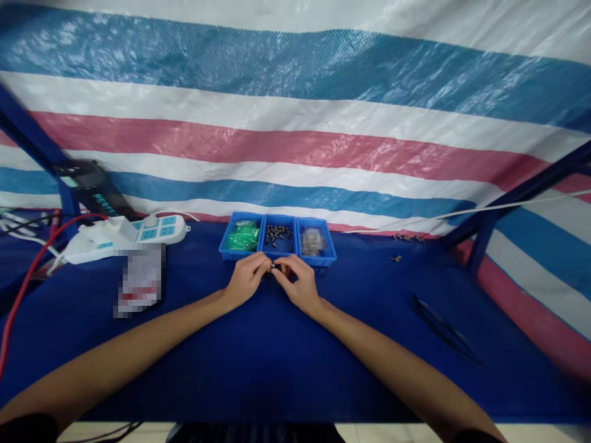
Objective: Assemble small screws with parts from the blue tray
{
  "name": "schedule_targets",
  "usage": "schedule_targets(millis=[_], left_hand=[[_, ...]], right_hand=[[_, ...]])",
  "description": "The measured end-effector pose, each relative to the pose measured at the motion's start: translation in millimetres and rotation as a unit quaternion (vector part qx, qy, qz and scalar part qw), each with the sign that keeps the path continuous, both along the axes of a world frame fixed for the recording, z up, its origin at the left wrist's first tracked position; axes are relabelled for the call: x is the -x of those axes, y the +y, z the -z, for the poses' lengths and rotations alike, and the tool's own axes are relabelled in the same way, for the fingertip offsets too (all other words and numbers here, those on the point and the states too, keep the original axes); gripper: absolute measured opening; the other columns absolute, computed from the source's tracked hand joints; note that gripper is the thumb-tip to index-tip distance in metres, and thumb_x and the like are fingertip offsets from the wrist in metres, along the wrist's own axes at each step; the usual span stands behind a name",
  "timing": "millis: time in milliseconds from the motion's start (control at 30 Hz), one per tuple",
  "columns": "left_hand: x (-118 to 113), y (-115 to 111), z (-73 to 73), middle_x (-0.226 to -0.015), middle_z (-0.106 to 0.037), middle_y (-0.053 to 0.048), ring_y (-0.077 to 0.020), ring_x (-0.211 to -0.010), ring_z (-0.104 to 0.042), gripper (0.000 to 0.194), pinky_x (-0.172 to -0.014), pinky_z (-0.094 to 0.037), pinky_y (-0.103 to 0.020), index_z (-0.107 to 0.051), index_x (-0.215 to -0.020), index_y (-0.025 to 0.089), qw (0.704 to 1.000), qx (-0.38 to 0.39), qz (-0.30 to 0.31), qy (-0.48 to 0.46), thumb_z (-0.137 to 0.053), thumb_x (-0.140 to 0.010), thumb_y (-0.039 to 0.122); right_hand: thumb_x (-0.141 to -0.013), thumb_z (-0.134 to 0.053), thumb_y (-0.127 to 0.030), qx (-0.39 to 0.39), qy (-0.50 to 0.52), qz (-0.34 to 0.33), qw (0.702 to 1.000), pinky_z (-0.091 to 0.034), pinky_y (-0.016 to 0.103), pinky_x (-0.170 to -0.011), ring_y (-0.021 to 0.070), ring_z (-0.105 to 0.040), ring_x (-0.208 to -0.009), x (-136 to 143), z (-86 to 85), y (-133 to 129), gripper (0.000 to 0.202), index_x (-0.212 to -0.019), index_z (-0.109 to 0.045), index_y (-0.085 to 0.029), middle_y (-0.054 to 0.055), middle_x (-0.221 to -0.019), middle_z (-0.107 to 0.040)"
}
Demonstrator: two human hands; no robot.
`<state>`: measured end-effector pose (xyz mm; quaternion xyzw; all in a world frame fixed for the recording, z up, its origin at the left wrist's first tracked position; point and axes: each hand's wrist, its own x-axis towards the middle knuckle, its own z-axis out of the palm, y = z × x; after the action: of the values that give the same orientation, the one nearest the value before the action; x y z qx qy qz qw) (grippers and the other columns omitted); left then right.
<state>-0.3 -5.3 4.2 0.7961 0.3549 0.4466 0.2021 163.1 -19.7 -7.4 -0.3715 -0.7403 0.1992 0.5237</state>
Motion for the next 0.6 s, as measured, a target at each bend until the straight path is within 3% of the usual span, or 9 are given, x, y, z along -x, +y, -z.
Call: schedule_targets(millis=[200, 400, 467, 600], left_hand=[[1, -3, -1.9, -0.057, -0.044, 0.002, -0.0082, -0.054, -0.045, 0.038, -0.058, -0.035, -0.022, -0.049, -0.061, 0.014, 0.999, 0.019, -0.014, -0.031, -0.039, -0.095, 0.027], [0, -5, -4.3, -0.055, -0.047, 0.002, -0.0078, -0.052, -0.045, 0.038, -0.057, -0.035, -0.022, -0.052, -0.061, 0.014, 0.997, 0.027, -0.049, -0.061, -0.04, -0.095, 0.027], [1, -4, -3.8, -0.055, -0.047, 0.002, -0.0075, -0.052, -0.045, 0.038, -0.056, -0.035, -0.021, -0.052, -0.06, 0.014, 0.996, 0.025, -0.053, -0.066, -0.041, -0.095, 0.026], [2, -3, -1.6, -0.054, -0.047, 0.002, -0.0074, -0.051, -0.044, 0.038, -0.056, -0.035, -0.021, -0.053, -0.06, 0.014, 0.995, 0.021, -0.065, -0.073, -0.042, -0.094, 0.027]], right_hand=[[-0.085, -0.055, -0.025, 0.018, 0.031, 0.012, 0.999, -0.043, 0.023, -0.056, 0.0095, -0.047, -0.056, -1, -5.5, -2, 0.012, -0.094, -0.058, -0.016, -0.002, -0.068, -0.049], [-0.085, -0.053, -0.025, -0.072, 0.08, 0.129, 0.986, -0.045, 0.024, -0.057, 0.0108, -0.049, -0.057, -16, -30.5, 12, 0.018, -0.099, -0.06, -0.018, -0.002, -0.067, -0.051], [-0.085, -0.052, -0.027, -0.053, 0.034, 0.152, 0.986, -0.045, 0.025, -0.058, 0.0109, -0.048, -0.057, -22, -38.2, 22, 0.018, -0.097, -0.061, -0.017, -0.001, -0.066, -0.05], [-0.084, -0.052, -0.023, 0.033, -0.15, 0.146, 0.977, -0.044, 0.024, -0.062, 0.0112, -0.052, -0.059, -29, -43.9, 34, 0.015, -0.09, -0.063, -0.016, 0.0, -0.067, -0.056]])
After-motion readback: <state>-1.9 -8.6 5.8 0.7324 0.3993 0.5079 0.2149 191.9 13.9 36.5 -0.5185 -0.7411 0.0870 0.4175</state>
